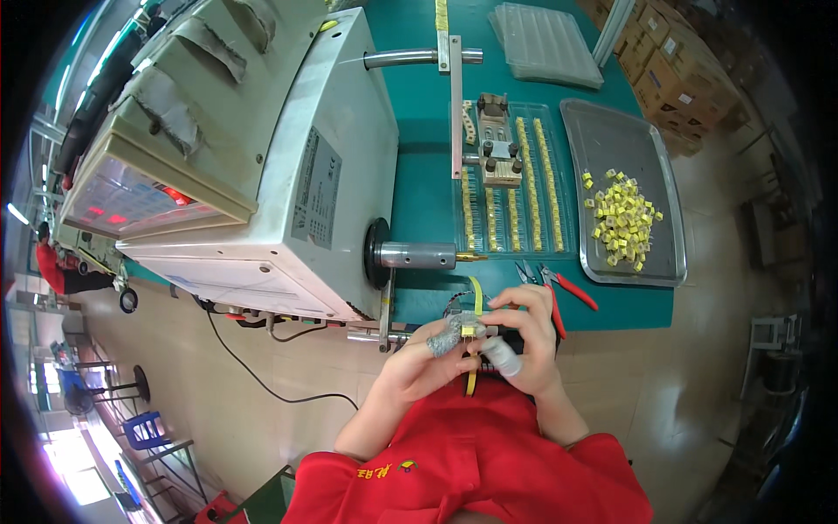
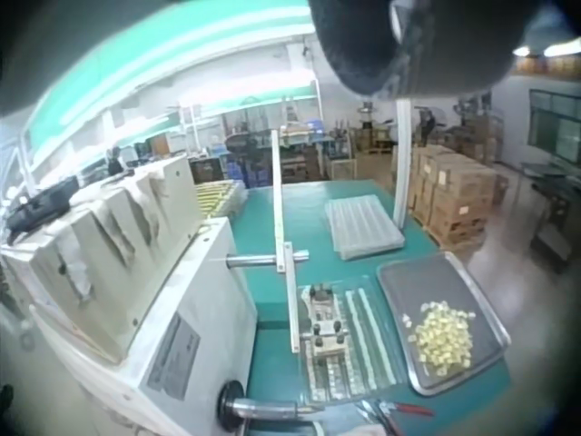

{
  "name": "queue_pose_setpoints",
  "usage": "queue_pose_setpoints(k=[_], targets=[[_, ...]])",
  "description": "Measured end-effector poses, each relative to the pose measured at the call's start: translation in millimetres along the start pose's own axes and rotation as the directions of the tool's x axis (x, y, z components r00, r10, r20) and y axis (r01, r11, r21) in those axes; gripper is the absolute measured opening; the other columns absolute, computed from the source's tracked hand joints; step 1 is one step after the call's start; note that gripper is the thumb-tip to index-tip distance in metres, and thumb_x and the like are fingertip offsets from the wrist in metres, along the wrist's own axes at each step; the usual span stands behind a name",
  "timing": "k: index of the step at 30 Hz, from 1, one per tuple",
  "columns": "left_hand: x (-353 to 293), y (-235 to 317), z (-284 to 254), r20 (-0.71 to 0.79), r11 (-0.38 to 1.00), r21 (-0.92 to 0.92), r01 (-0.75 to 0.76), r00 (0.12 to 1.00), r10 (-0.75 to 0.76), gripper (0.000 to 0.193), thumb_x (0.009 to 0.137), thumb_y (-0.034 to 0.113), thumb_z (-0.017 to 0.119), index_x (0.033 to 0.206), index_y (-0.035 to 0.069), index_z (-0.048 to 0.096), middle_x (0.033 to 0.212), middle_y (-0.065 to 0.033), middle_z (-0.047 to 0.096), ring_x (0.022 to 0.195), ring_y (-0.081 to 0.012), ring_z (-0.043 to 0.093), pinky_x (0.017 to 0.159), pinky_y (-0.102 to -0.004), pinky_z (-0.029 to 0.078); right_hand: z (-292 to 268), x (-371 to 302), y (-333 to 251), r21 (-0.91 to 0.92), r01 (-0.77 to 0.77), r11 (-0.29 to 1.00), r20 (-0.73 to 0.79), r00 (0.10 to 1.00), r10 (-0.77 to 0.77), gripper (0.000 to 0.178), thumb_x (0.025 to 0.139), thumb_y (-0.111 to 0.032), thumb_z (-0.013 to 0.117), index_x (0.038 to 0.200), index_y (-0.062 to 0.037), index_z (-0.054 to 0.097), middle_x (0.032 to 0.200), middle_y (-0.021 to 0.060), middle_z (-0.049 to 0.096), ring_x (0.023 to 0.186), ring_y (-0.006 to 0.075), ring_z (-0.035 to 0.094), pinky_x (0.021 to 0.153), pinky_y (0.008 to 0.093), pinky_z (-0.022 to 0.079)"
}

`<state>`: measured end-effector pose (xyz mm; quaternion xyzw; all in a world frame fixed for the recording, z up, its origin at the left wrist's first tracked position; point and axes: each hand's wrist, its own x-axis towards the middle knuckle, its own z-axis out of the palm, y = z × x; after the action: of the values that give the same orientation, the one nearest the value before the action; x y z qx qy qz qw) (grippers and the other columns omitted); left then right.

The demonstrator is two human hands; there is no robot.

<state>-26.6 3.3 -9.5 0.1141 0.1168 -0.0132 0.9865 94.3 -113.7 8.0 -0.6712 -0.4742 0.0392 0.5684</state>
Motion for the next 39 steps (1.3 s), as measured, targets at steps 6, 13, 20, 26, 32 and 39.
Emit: queue_pose_setpoints(k=[6,13,20,26,32,39], targets=[[0,-2,12,0.049,0.991,0.131,-0.038,0.998,0.032,0.038,0.081,0.019,0.058,0.111,-0.001,0.046,0.102,-0.0059,0.05,0.086,-0.0133,0.045,0.076,-0.0274,0.038,10,-11,7,-0.241,0.254,0.937,-0.066,0.959,-0.277,0.028,0.067,-0.023,0.07,0.09,-0.0096,0.062,0.091,0.0024,0.053,0.082,0.0216,0.043,0.069,0.0316,0.037],[0,1,15,-0.016,0.982,0.185,-0.032,0.999,0.036,0.037,0.077,0.013,0.054,0.11,-0.002,0.044,0.099,-0.0057,0.049,0.088,-0.0137,0.046,0.078,-0.0266,0.036,17,-7,4,-0.15,0.216,0.965,-0.109,0.966,-0.233,0.019,0.071,-0.017,0.067,0.085,-0.0082,0.06,0.088,0.0034,0.054,0.08,0.0229,0.044,0.069,0.0334,0.038],[0,-1,19,-0.11,0.959,0.272,-0.079,0.988,0.112,0.037,0.075,0.006,0.05,0.11,-0.002,0.044,0.096,-0.0023,0.047,0.084,-0.0096,0.043,0.075,-0.023,0.035,29,-21,6,0.238,-0.024,0.971,-0.103,0.993,0.049,0.014,0.075,-0.009,0.063,0.088,-0.0072,0.056,0.094,0.0088,0.049,0.087,0.0241,0.043,0.077,0.0327,0.036],[-2,0,17,-0.049,0.973,0.2,-0.115,0.991,0.127,0.043,0.075,0.002,0.047,0.116,-0.003,0.042,0.104,-0.005,0.049,0.097,-0.012,0.046,0.086,-0.0247,0.035,29,-21,6,0.349,-0.093,0.932,0.04,0.996,0.084,0.021,0.079,-0.006,0.06,0.096,-0.0081,0.049,0.107,0.011,0.035,0.093,0.0179,0.042,0.086,0.0287,0.034],[0,-2,19,-0.101,0.96,0.253,-0.12,0.984,0.149,0.045,0.075,0.012,0.059,0.114,-0.005,0.041,0.103,-0.0059,0.048,0.096,-0.0129,0.047,0.085,-0.0262,0.038,31,-24,9,0.455,-0.109,0.884,0.031,0.994,0.107,0.021,0.079,-0.004,0.059,0.096,-0.0101,0.048,0.106,0.0108,0.036,0.095,0.0183,0.043,0.087,0.0305,0.035],[3,-4,17,-0.061,0.952,0.271,-0.143,0.984,0.165,0.048,0.075,0.015,0.062,0.114,-0.003,0.041,0.104,-0.0043,0.047,0.096,-0.0117,0.047,0.085,-0.0251,0.037,31,-20,5,0.642,-0.146,0.753,0.04,0.987,0.157,0.024,0.075,0.003,0.059,0.093,-0.0091,0.049,0.105,0.0095,0.037,0.1,0.0211,0.042,0.089,0.0325,0.035]])
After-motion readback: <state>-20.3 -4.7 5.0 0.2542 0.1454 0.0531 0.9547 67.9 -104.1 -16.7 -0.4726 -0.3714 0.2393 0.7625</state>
